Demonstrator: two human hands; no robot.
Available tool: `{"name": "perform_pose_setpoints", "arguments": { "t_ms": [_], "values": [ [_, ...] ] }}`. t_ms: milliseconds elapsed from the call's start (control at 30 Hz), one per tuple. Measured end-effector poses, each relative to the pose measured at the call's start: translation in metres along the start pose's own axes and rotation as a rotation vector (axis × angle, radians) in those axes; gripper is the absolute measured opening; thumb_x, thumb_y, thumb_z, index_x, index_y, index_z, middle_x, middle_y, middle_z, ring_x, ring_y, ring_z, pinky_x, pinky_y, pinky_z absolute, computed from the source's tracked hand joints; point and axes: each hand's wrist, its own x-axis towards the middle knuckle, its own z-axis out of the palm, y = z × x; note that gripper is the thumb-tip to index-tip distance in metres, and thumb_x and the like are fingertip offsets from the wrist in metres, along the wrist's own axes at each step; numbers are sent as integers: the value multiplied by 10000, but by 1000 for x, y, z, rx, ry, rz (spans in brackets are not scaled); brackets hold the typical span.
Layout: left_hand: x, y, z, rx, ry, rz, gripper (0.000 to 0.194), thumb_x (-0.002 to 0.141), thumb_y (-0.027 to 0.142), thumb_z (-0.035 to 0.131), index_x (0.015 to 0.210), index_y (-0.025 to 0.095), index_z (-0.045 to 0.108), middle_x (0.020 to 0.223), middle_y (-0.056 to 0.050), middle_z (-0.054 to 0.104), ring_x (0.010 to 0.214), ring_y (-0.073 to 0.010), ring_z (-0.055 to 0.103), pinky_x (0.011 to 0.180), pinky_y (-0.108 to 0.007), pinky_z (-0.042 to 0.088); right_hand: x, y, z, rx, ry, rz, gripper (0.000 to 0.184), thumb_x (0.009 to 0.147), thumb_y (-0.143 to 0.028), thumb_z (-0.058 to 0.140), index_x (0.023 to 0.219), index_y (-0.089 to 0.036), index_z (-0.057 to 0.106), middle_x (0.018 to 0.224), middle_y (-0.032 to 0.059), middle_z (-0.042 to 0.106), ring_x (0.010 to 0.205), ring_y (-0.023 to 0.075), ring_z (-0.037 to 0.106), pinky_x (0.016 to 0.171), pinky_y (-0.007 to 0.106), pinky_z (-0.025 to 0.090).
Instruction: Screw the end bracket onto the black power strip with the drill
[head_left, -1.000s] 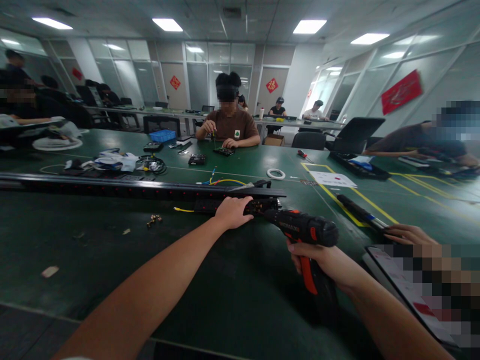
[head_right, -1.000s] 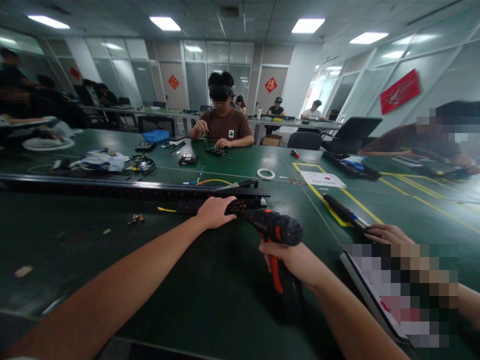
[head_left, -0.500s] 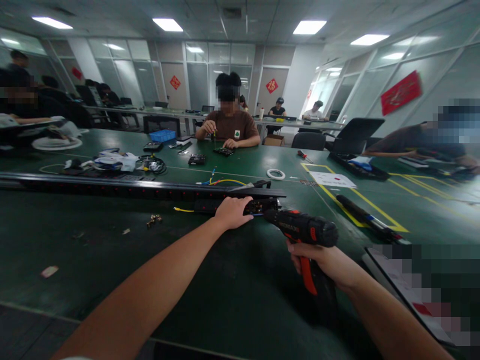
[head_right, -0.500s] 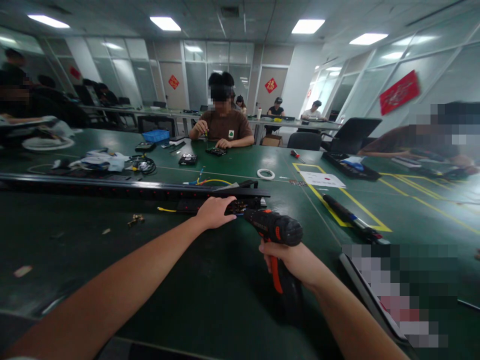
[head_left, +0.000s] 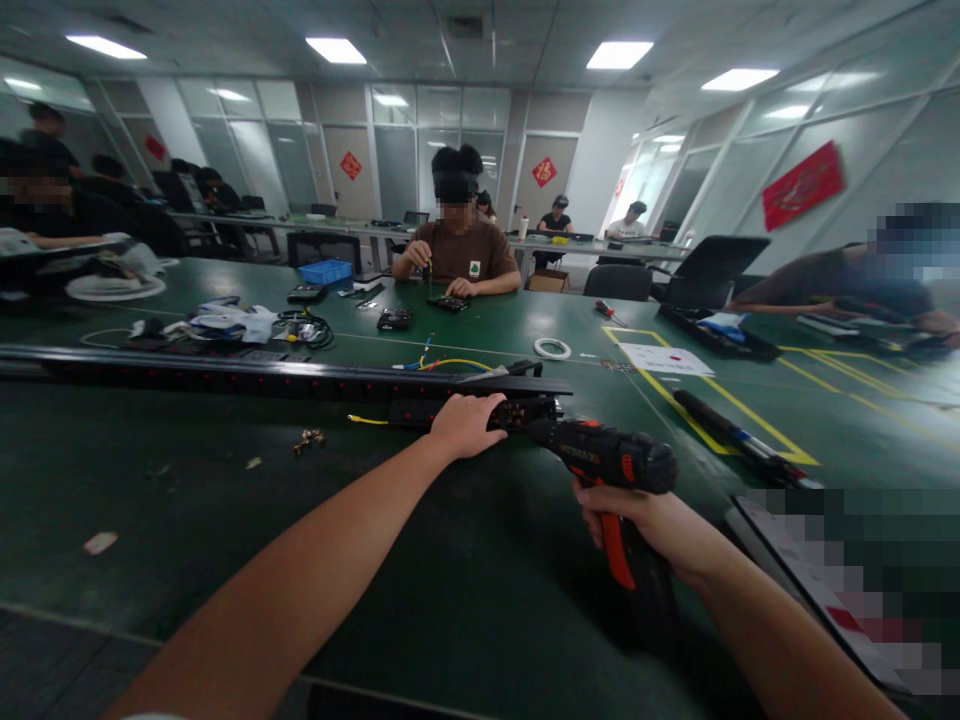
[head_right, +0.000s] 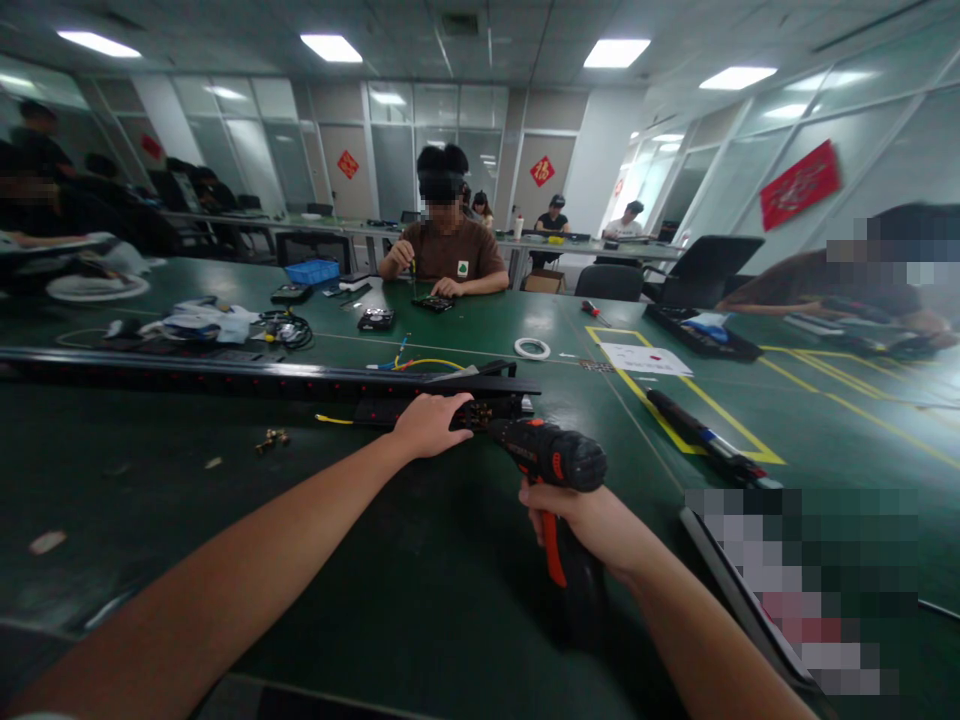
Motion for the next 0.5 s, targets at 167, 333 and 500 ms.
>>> {"name": "perform_pose_setpoints", "arguments": {
  "t_ms": [167,333,500],
  "values": [
    [-1,1,-3,-3,3,-5,600,899,553,661,1398,250,525,1197,-91,739,1094,-321,694,954,-440,484,0,1,1,-22,49,-30,348,715,-462,791,911,-190,698,704,12,688,668,202,647,662,323,505],
    [-1,2,-4,-6,3,-7,570,895,547,670,1374,267,538,1170,-78,747,1075,-310,700,950,-429,484,2,5,-1,-104,116,-70,313,729,-441,785,897,-182,731,794,53,725,767,237,664,719,350,500],
    [0,1,-1,-2,3,-10,592,894,556,665,1389,259,533,1184,-88,743,1082,-323,696,951,-442,483,7,10,-6,-89,81,-145,273,757,-410,765,913,-189,731,858,56,728,769,231,652,735,359,500]
  ]
}}
